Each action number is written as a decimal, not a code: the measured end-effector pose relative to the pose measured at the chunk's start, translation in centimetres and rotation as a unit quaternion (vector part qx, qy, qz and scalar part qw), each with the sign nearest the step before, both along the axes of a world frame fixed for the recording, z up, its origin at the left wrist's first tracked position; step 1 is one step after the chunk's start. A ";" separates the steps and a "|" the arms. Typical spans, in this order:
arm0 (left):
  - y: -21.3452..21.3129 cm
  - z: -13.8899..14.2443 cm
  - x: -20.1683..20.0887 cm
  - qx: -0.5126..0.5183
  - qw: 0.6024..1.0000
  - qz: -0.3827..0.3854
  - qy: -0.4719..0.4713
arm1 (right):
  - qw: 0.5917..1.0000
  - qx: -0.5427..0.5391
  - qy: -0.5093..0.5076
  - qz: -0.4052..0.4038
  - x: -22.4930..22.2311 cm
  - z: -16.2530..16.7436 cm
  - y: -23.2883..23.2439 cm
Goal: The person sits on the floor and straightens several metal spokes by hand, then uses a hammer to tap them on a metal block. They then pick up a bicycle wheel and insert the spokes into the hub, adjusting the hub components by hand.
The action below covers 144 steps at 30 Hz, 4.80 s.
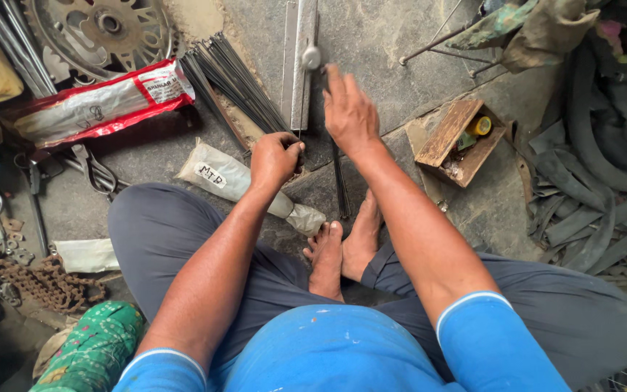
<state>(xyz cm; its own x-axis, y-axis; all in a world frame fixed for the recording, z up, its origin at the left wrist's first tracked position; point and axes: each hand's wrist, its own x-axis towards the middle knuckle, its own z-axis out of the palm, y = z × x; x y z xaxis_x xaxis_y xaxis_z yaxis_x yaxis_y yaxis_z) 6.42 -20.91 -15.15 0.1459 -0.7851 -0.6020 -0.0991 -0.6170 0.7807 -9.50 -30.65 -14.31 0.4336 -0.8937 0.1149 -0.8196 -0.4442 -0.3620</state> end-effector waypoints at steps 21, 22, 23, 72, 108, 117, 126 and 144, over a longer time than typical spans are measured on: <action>-0.2 1.2 0.5 0.040 0.999 -0.012 0.004 | 0.984 0.145 -0.023 -0.105 0.7 1.2 -2.3; -0.1 1.2 0.4 0.044 0.999 -0.012 0.009 | 0.988 0.121 -0.034 -0.095 0.6 1.2 -2.3; -0.2 1.2 0.4 0.043 0.999 -0.014 0.013 | 0.988 0.130 -0.017 -0.079 0.6 1.3 -2.2; 0.3 -0.6 0.5 0.030 0.998 0.019 0.048 | 0.981 0.106 -0.116 -0.112 -0.3 1.0 1.5; 7.3 4.4 -5.2 -0.022 0.976 -0.203 -0.069 | 0.960 0.180 -0.067 -0.205 -3.5 4.1 12.3; 8.3 5.7 -3.7 0.019 0.995 -0.070 0.064 | 0.963 0.139 0.007 -0.229 -3.5 2.9 14.5; 9.3 8.4 -5.0 0.002 0.986 -0.007 0.168 | 0.844 0.415 -0.292 -0.178 -4.3 8.2 13.2; 14.5 10.1 -4.1 -0.073 0.868 0.204 0.447 | 0.974 0.160 -0.114 -0.114 -4.0 17.9 20.8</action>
